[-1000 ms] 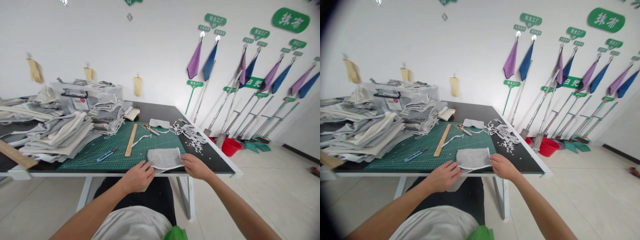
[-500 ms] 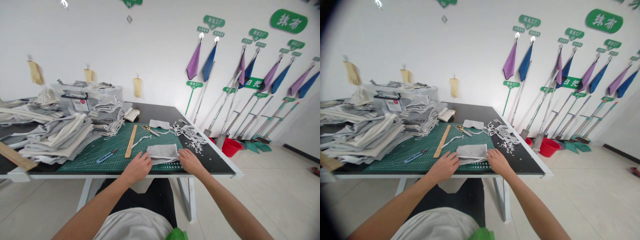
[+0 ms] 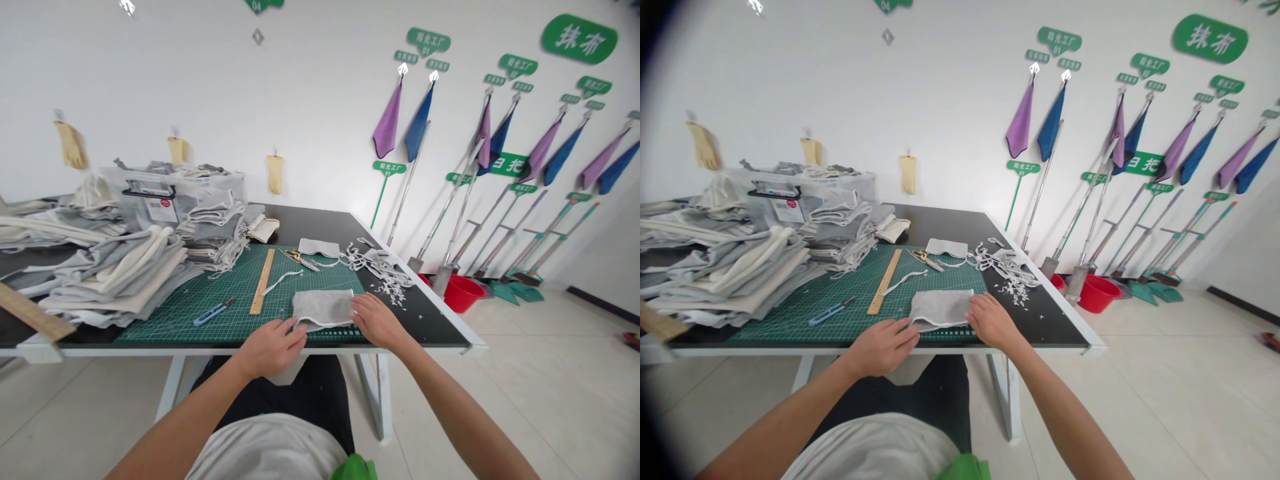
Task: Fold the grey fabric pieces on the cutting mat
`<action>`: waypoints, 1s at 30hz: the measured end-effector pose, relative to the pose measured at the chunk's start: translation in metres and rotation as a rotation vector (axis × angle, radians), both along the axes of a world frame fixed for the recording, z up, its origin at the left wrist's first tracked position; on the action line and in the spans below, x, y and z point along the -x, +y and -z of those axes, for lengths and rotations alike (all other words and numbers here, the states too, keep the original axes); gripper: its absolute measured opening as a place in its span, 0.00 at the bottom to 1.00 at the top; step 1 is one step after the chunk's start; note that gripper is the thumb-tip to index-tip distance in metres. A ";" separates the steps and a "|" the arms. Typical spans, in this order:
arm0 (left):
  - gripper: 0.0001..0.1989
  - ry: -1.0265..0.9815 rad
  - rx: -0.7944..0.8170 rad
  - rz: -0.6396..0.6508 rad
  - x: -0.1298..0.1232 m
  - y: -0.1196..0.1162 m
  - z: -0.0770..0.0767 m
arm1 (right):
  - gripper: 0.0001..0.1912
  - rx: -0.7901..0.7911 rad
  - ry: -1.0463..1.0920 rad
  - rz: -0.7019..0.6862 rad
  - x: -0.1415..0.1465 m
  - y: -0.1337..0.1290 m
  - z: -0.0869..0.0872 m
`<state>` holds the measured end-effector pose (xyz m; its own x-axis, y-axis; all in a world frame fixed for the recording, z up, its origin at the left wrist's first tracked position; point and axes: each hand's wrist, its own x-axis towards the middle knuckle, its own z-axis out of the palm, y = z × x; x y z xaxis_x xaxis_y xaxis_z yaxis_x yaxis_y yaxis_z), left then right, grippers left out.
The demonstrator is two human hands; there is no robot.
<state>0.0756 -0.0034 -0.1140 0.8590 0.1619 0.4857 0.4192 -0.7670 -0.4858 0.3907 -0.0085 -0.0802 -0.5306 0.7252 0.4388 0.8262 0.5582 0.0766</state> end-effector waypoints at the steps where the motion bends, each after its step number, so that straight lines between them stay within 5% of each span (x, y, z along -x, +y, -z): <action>1: 0.11 -0.031 -0.009 0.030 0.000 -0.001 0.001 | 0.16 -0.004 0.012 -0.004 0.008 0.002 -0.001; 4: 0.12 -0.185 0.034 0.038 -0.003 -0.001 0.003 | 0.18 0.026 0.049 -0.038 0.040 0.012 -0.004; 7: 0.15 -0.346 0.171 -0.108 -0.013 0.001 0.006 | 0.19 0.096 0.069 -0.079 0.073 0.025 -0.005; 12: 0.14 -0.262 0.347 -0.177 -0.026 0.000 0.015 | 0.22 0.184 0.082 -0.062 0.109 0.043 0.003; 21: 0.13 -0.255 0.450 -0.144 -0.015 -0.001 0.008 | 0.24 0.333 0.063 -0.055 0.111 0.052 0.031; 30: 0.15 -0.394 0.509 -0.457 -0.011 0.066 0.002 | 0.22 0.322 0.092 -0.046 0.113 0.049 0.029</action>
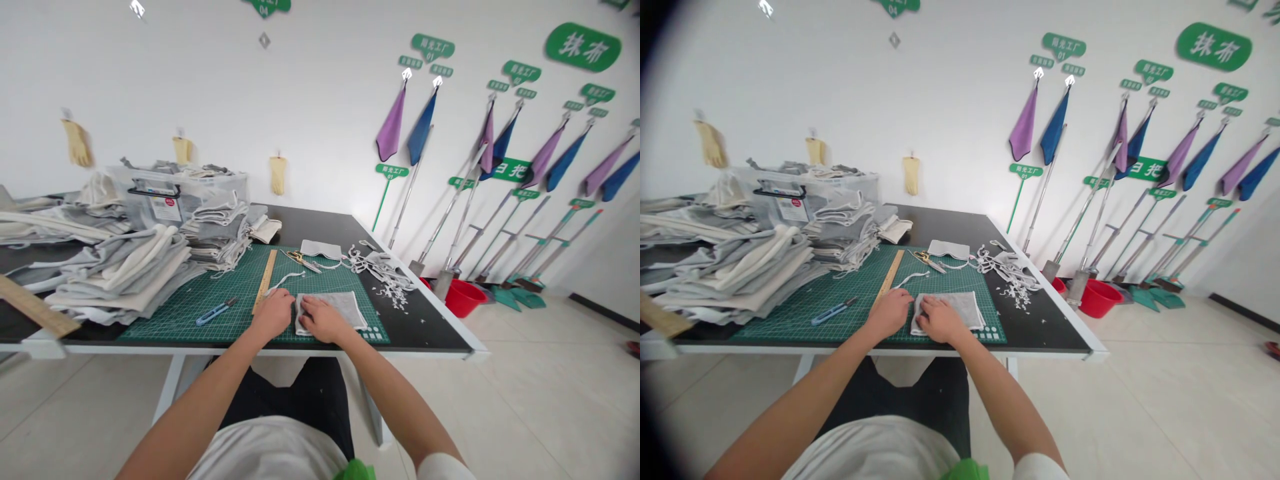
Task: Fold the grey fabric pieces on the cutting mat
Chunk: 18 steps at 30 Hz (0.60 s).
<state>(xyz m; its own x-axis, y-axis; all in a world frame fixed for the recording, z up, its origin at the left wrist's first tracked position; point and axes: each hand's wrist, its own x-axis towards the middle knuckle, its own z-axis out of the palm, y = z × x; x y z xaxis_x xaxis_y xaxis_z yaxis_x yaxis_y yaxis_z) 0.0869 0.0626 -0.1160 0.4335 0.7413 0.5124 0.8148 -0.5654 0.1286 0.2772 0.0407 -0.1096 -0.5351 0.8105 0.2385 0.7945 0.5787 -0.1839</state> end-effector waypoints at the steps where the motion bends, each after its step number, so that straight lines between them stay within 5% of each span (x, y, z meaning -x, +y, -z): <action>1: 0.14 0.012 0.019 -0.010 0.000 0.007 0.000 | 0.22 0.001 0.001 0.002 0.000 0.000 0.000; 13: 0.09 0.106 0.140 0.081 -0.011 0.028 0.002 | 0.24 0.002 0.006 0.006 -0.002 0.000 0.003; 18: 0.15 0.084 0.123 0.046 -0.010 0.027 0.006 | 0.24 -0.006 0.011 0.012 -0.002 0.000 0.003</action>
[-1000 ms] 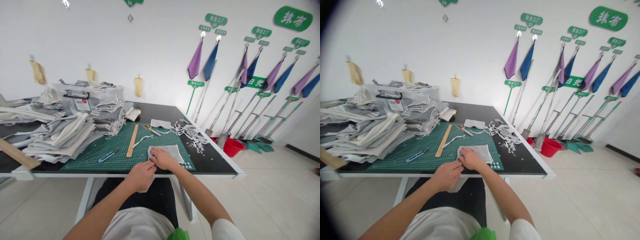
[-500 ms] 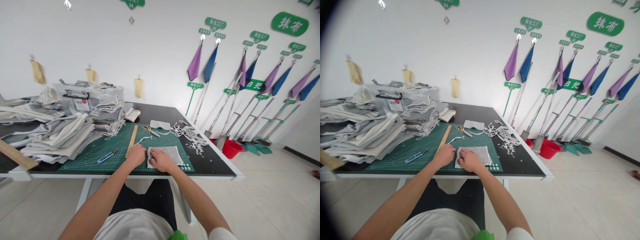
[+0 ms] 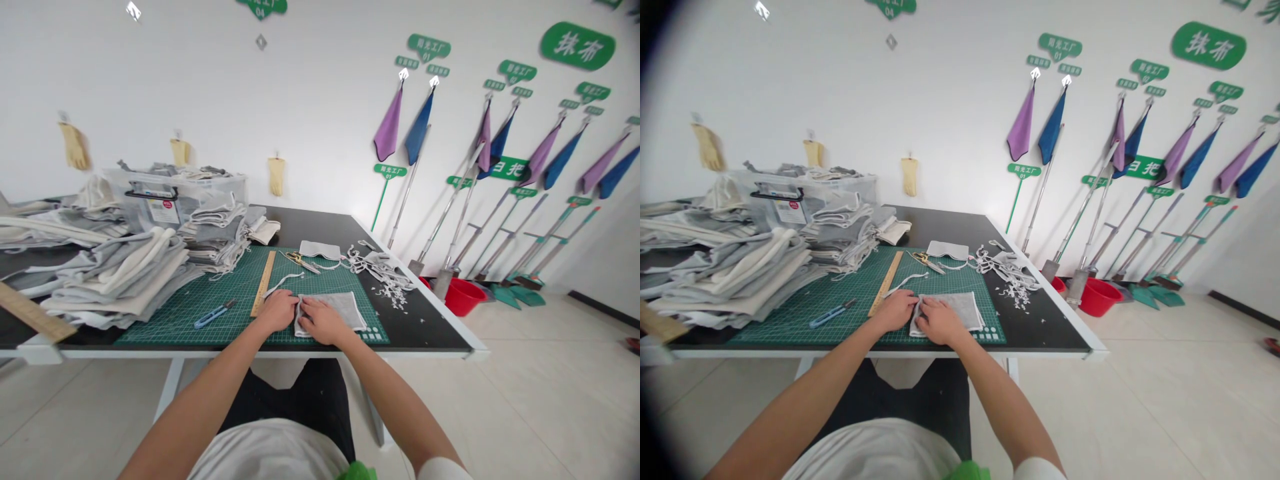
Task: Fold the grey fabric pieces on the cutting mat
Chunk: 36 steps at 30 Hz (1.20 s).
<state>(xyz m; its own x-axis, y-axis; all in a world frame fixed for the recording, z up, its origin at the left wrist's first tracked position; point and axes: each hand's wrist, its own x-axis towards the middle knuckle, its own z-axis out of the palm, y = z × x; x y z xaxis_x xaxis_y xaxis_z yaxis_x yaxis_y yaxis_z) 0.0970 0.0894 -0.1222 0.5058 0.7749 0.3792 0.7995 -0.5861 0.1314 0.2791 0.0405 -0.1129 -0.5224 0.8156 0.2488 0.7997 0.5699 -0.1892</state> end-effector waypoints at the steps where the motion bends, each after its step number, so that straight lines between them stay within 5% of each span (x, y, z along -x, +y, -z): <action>1: 0.15 -0.005 -0.006 -0.014 0.000 -0.001 0.002 | 0.23 0.000 0.000 -0.001 0.000 0.000 0.000; 15: 0.13 -0.077 -0.075 -0.084 -0.002 -0.015 0.006 | 0.21 -0.013 -0.004 -0.012 0.001 0.000 -0.001; 21: 0.14 -0.079 -0.027 -0.009 -0.004 -0.012 0.008 | 0.21 -0.043 -0.010 -0.014 0.002 0.000 -0.001; 36: 0.17 -0.005 0.075 -0.136 -0.007 -0.015 0.003 | 0.15 -0.142 -0.033 0.023 0.005 -0.010 -0.003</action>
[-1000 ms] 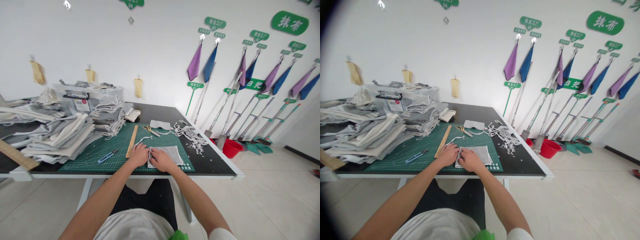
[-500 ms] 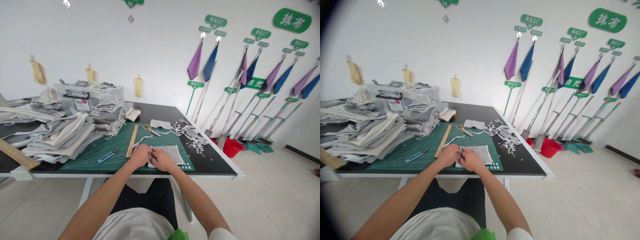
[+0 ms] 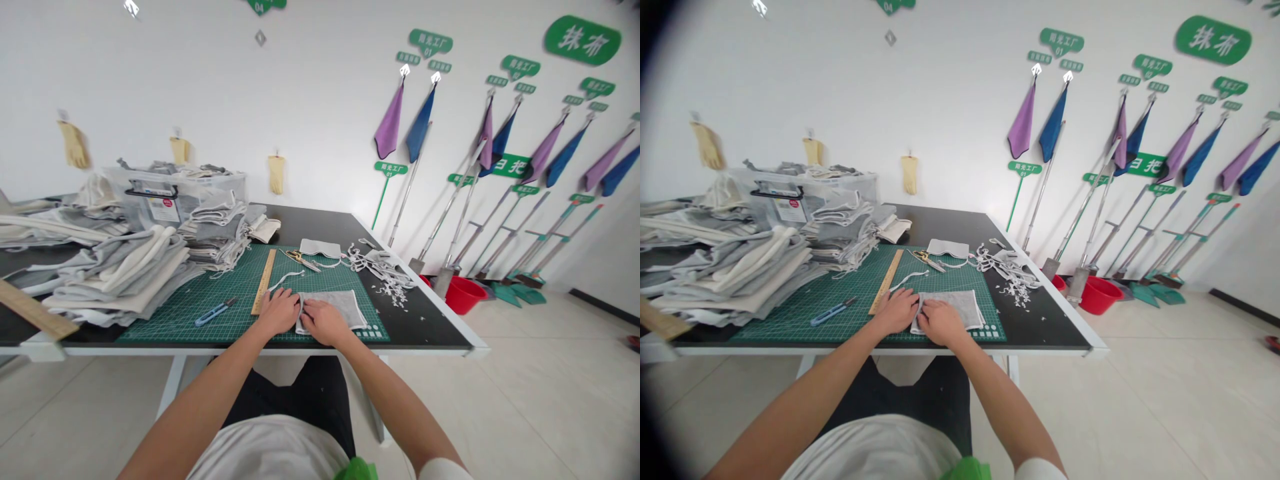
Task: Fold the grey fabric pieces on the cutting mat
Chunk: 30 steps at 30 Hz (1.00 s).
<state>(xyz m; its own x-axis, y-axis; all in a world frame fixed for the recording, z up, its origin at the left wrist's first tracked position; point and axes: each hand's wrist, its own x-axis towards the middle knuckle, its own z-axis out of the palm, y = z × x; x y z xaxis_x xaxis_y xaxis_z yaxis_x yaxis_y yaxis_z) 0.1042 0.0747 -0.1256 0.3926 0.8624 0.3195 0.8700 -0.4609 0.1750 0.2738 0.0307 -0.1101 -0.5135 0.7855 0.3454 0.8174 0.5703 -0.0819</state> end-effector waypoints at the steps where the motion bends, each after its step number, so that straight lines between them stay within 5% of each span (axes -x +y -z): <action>1: 0.17 0.003 -0.002 -0.007 0.000 -0.001 0.000 | 0.15 -0.004 -0.002 0.004 0.000 -0.001 0.000; 14: 0.17 -0.041 -0.111 -0.090 -0.002 -0.011 -0.008 | 0.14 -0.052 -0.058 0.027 0.002 -0.007 -0.004; 23: 0.20 -0.055 -0.014 0.173 -0.010 -0.013 -0.010 | 0.15 -0.054 -0.090 0.046 0.003 -0.007 0.000; 30: 0.18 -0.029 0.024 0.168 -0.003 -0.012 -0.002 | 0.18 -0.049 -0.091 0.047 0.004 -0.024 -0.005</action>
